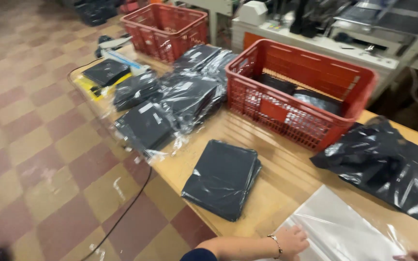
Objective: Packaging stacks of black plastic bags into clear plastic sleeves and placing them in crates
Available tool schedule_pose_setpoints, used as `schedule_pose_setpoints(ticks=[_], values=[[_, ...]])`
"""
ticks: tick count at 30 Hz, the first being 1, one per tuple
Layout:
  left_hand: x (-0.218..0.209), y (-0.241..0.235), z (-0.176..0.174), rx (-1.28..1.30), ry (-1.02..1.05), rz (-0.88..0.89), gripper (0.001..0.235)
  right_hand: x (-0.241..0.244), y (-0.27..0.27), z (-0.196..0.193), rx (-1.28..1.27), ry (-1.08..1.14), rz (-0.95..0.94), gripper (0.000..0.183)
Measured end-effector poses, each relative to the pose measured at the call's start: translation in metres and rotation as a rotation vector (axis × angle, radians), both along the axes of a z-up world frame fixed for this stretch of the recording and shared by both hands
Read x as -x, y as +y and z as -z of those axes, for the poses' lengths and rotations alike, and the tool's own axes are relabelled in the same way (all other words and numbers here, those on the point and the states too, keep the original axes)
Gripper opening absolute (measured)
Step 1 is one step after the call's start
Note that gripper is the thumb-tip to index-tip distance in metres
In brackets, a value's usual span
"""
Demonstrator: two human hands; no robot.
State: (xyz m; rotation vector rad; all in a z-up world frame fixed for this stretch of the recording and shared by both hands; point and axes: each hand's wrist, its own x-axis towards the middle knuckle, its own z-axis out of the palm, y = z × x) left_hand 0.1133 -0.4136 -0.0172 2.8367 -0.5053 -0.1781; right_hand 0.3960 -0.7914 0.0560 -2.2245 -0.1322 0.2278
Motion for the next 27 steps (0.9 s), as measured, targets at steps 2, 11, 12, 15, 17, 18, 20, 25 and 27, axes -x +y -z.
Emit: schedule_pose_setpoints(ticks=[2,11,12,15,17,18,20,25,27], values=[[0.0,0.0,-0.008,0.031,-0.01,-0.012,0.063,0.022,0.006,0.052,-0.066,-0.015,0.05,0.034],[0.005,0.031,-0.174,0.395,-0.687,-0.044,0.058,0.111,0.182,-0.067,0.828,0.096,-0.821,0.026],[0.014,0.039,-0.191,0.322,-0.766,0.009,0.034,0.131,0.204,-0.098,1.066,-0.016,-0.961,0.016],[0.049,0.072,-0.248,0.794,-0.425,-0.029,0.015,0.242,0.224,-0.22,-0.121,-0.477,-0.531,0.073],[0.066,0.101,-0.286,0.72,-0.556,-0.166,0.016,0.118,0.217,-0.065,-0.19,-0.128,-0.799,0.115],[0.075,0.115,-0.305,0.645,-0.686,-0.298,0.021,0.084,0.191,0.004,-0.247,0.238,-1.039,0.161],[0.086,0.149,-0.333,0.583,-0.757,-0.369,0.026,0.151,0.233,-0.023,-0.091,0.119,-0.836,0.121],[0.059,0.256,-0.381,0.253,-0.894,-0.453,0.008,0.243,0.357,-0.099,0.072,0.025,-0.604,0.021],[0.008,0.306,-0.375,0.021,-1.079,-0.32,0.022,0.238,0.399,-0.046,-0.582,0.376,-0.577,0.025]])
